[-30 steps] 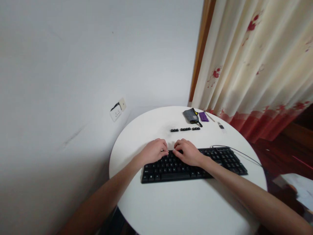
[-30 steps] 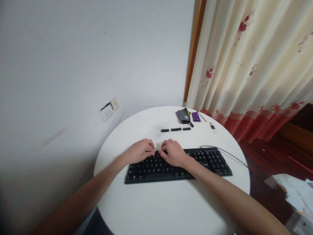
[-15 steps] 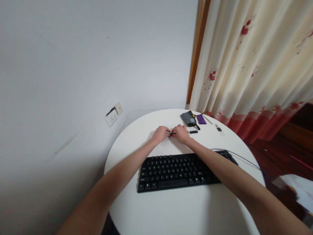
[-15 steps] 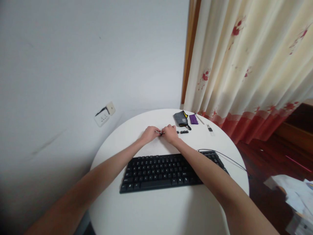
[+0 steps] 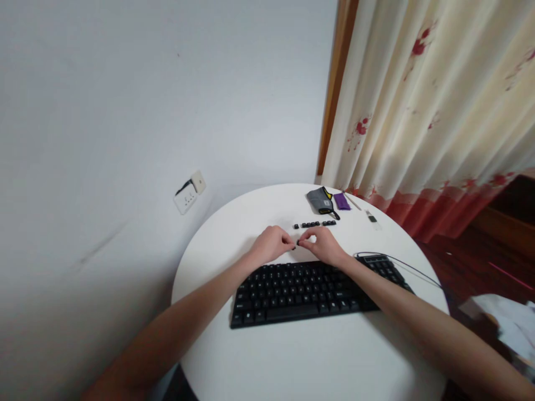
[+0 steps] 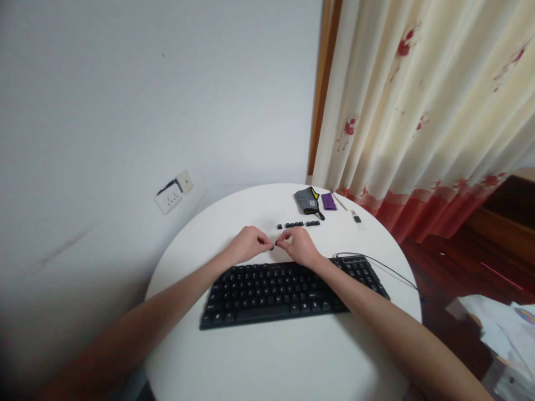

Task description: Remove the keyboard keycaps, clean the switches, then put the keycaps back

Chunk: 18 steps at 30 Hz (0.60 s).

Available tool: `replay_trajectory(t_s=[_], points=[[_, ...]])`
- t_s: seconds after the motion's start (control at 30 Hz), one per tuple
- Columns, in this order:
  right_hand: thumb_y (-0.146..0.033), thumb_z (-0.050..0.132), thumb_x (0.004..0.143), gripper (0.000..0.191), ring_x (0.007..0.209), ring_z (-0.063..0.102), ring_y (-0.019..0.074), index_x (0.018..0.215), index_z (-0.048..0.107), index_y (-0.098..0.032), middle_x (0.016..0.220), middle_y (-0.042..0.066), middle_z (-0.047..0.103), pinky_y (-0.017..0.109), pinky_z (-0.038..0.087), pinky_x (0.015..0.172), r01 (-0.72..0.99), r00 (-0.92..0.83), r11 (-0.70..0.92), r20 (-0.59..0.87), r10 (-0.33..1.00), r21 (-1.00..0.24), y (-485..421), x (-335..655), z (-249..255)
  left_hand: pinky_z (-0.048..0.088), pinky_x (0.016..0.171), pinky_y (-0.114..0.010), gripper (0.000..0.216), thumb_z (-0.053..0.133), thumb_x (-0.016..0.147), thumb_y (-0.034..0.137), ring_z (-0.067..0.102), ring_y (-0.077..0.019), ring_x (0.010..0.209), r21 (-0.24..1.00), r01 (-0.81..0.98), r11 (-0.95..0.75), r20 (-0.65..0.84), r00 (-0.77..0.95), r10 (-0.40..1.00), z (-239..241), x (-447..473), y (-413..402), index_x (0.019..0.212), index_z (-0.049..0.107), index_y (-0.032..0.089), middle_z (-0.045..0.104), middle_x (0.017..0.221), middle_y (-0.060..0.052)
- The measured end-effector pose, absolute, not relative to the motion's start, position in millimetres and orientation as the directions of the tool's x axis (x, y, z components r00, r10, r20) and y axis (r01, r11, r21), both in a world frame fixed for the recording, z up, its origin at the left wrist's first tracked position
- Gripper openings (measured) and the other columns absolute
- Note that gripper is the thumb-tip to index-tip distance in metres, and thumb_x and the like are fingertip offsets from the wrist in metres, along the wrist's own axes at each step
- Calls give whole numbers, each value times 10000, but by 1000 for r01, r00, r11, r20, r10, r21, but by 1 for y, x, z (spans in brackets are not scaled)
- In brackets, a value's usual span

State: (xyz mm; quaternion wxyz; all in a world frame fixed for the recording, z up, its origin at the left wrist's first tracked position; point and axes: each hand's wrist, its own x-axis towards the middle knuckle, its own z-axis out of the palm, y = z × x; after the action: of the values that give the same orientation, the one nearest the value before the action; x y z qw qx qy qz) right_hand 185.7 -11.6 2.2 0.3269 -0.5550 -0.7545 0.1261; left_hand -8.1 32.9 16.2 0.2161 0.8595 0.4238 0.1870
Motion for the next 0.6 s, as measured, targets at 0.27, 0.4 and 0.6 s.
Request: replay_trajectory(t_s=[0.27, 0.4, 0.6], points=[[-208, 701, 771, 77, 734, 657, 186, 751, 769, -179, 754, 22, 756, 290, 465, 747, 524, -157, 281, 232, 960, -804, -45, 191, -14, 432, 610, -232, 176, 663, 778, 277, 678, -175, 695, 666, 571, -480, 35, 619, 784, 15, -11, -7, 788, 807, 177, 770, 750, -30], [-210, 705, 779, 74, 742, 659, 186, 741, 759, -176, 751, 20, 750, 294, 470, 770, 520, -178, 287, 226, 958, -805, -47, 191, -16, 436, 599, -232, 180, 659, 780, 275, 675, -176, 685, 688, 554, -469, 35, 620, 784, 10, -13, -5, 785, 805, 169, 769, 749, -36], [-146, 715, 799, 73, 854, 639, 199, 794, 740, -214, 842, 15, 741, 318, 446, 834, 622, -274, 452, 363, 891, -639, -54, 191, -14, 463, 740, -271, 133, 670, 802, 250, 666, -185, 763, 539, 601, -591, 127, 635, 762, 8, -13, -9, 804, 802, 234, 768, 821, -17]])
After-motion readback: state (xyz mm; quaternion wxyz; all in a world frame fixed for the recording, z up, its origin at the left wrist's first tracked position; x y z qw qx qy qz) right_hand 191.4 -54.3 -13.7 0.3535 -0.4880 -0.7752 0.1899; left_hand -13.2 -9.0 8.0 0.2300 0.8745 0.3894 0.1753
